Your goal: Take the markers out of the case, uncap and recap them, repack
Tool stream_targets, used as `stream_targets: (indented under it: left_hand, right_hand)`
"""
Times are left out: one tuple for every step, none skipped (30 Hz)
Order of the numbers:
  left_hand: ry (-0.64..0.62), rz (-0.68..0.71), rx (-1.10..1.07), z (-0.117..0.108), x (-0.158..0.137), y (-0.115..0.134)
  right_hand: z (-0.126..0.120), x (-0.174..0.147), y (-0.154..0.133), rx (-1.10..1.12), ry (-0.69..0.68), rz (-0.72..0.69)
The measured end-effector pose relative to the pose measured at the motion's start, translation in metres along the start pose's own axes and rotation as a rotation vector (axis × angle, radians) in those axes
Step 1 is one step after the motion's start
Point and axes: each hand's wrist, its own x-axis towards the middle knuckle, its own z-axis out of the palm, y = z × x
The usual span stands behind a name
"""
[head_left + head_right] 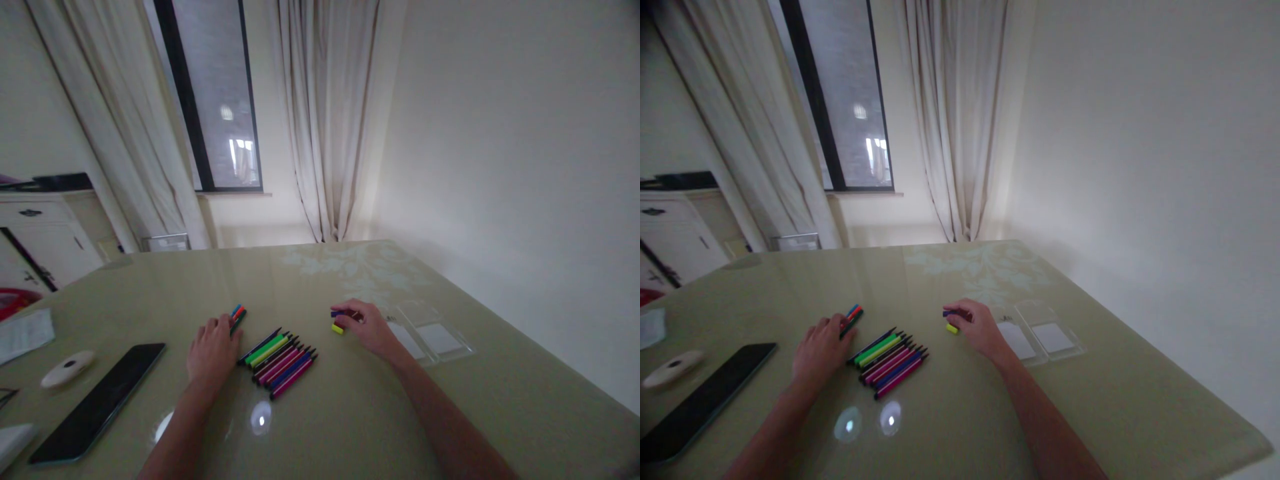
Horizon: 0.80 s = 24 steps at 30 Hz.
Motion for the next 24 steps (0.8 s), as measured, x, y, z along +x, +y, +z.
stream_targets:
  left_hand:
    - [-0.013,0.002,-0.001,0.0,0.0,-0.001]
    - [-0.024,0.004,-0.011,0.001,0.0,-0.001]
    - [-0.032,0.005,-0.025,0.002,0.0,-0.002]
    - [-0.04,0.004,-0.04,0.004,0.0,-0.002]
    - [-0.045,0.007,-0.056,0.006,0.001,-0.002]
    - [-0.049,0.017,-0.072,0.007,0.002,-0.002]
    - [-0.05,0.03,-0.087,0.009,0.003,-0.002]
    - [-0.047,0.042,-0.099,0.011,0.004,-0.002]
    - [-0.04,0.055,-0.111,0.012,0.005,-0.002]
    - [-0.028,0.069,-0.128,0.013,0.005,-0.001]
    - [-0.014,0.085,-0.151,0.014,0.006,0.0]
    - [0.001,0.104,-0.184,0.015,0.007,0.001]
    - [0.011,0.126,-0.231,0.015,0.008,0.003]
    - [0.013,0.15,-0.289,0.016,0.008,0.006]
    - [0.012,0.174,-0.353,0.016,0.009,0.009]
    - [0.012,0.195,-0.417,0.016,0.008,0.012]
    - [0.02,0.215,-0.475,0.016,0.008,0.016]
    - [0.036,0.236,-0.521,0.015,0.007,0.021]
    - [0.06,0.26,-0.552,0.015,0.006,0.025]
    - [0.089,0.284,-0.569,0.014,0.004,0.03]
    - [0.116,0.303,-0.573,0.012,0.001,0.034]
    - [0.134,0.319,-0.57,0.011,-0.001,0.038]
    - [0.139,0.335,-0.568,0.009,-0.004,0.042]
    - [0.137,0.347,-0.573,0.006,-0.006,0.044]
  right_hand:
    - [0.0,0.0,0.001,0.026,-0.017,0.019]
    - [0.001,0.001,0.002,0.059,-0.033,0.037]
    - [0.001,0.001,0.002,0.094,-0.045,0.053]
    - [0.0,0.001,0.002,0.131,-0.056,0.065]
    - [0.0,0.001,0.002,0.167,-0.063,0.076]
    - [-0.001,0.001,0.001,0.197,-0.069,0.085]
    - [-0.002,0.001,0.0,0.216,-0.074,0.094]
    - [-0.003,0.001,-0.001,0.228,-0.079,0.103]
    - [-0.004,0.001,-0.002,0.232,-0.084,0.11]
    - [-0.004,0.001,-0.002,0.231,-0.088,0.114]
    - [-0.005,0.0,-0.003,0.228,-0.093,0.116]
    - [-0.005,0.0,-0.003,0.226,-0.1,0.116]
    - [-0.006,0.0,-0.003,0.224,-0.108,0.112]
    - [-0.006,0.0,-0.003,0.224,-0.113,0.108]
    - [-0.005,0.0,-0.003,0.22,-0.115,0.103]
    - [-0.005,0.0,-0.003,0.209,-0.113,0.095]
    - [-0.005,-0.001,-0.003,0.184,-0.109,0.086]
    - [-0.004,-0.001,-0.003,0.14,-0.098,0.074]
    - [-0.004,-0.002,-0.004,0.072,-0.083,0.058]
    - [-0.003,-0.002,-0.004,-0.017,-0.068,0.038]
    - [-0.001,-0.003,-0.004,-0.12,-0.055,0.017]
    - [0.0,-0.004,-0.003,-0.225,-0.048,-0.004]
    - [0.002,-0.005,-0.003,-0.324,-0.048,-0.022]
    - [0.004,-0.006,-0.002,-0.411,-0.057,-0.036]
